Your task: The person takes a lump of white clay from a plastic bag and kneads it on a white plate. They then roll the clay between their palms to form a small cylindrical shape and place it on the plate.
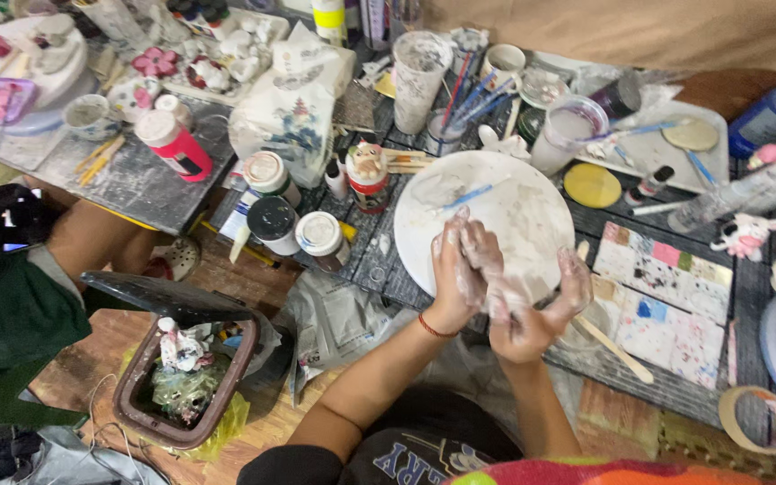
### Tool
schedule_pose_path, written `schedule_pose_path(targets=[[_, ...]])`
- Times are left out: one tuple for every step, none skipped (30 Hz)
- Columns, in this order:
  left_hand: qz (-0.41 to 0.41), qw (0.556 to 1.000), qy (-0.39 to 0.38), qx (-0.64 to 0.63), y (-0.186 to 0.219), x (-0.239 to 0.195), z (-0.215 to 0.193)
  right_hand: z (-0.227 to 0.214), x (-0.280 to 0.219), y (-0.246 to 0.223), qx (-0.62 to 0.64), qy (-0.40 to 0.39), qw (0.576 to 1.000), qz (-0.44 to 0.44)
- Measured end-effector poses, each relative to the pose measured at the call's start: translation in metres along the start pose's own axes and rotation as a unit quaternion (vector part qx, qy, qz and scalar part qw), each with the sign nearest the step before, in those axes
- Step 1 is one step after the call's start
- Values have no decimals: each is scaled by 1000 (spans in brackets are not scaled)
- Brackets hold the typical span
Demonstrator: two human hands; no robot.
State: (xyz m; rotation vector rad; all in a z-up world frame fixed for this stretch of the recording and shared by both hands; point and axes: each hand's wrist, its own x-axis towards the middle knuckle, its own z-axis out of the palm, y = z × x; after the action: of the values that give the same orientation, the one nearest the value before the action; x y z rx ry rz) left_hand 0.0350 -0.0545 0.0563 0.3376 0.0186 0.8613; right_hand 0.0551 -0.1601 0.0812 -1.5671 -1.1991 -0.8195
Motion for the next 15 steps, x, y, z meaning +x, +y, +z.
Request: schedule_pose_path(targets=[[-27, 997, -24, -62, 0, 3, -3, -1, -1, 4, 49, 39, 998, 4], [-53, 990, -47, -125, -2, 5, -5, -1, -2, 6, 92, 33, 994, 44], [-43, 990, -69, -113, -8, 3, -8, 0, 0, 7, 136, 27, 987, 82], [-32, 990, -90, -101, -15, -2, -11, 1, 4, 10, 180, 21, 976, 120], [-22, 990, -110, -87, -18, -8, -17, 0, 7, 10, 216, 7, 963, 160], [-31, 991, -125, -35, -23, -11, -23, -2, 11, 11, 251, -6, 947, 199], [-40, 989, -140, 16, -28, -15, -28, -4, 14, 12, 285, -21, 928, 238], [-49, 984, -155, 66, -34, -20, -31, -7, 18, 14, 289, -27, 925, 247], [-23, 978, -123, 168, -41, -25, -31, -10, 23, 16, 292, -33, 921, 254], [3, 959, -90, 268, -47, -28, -27, -12, 27, 18, 296, -39, 918, 261], [31, 928, -58, 366, -48, -29, -20, -13, 31, 20, 284, -62, 924, 249], [71, 898, -120, 418, -43, -30, -12, -14, 34, 23, 272, -84, 929, 236], [107, 859, -181, 466, -33, -35, -3, -15, 35, 25, 259, -107, 933, 227], [142, 813, -241, 510, -23, -37, 8, -14, 34, 25, 247, -119, 938, 213], [63, 882, -232, 405, -17, -38, 18, -12, 30, 26, 233, -132, 942, 200]])
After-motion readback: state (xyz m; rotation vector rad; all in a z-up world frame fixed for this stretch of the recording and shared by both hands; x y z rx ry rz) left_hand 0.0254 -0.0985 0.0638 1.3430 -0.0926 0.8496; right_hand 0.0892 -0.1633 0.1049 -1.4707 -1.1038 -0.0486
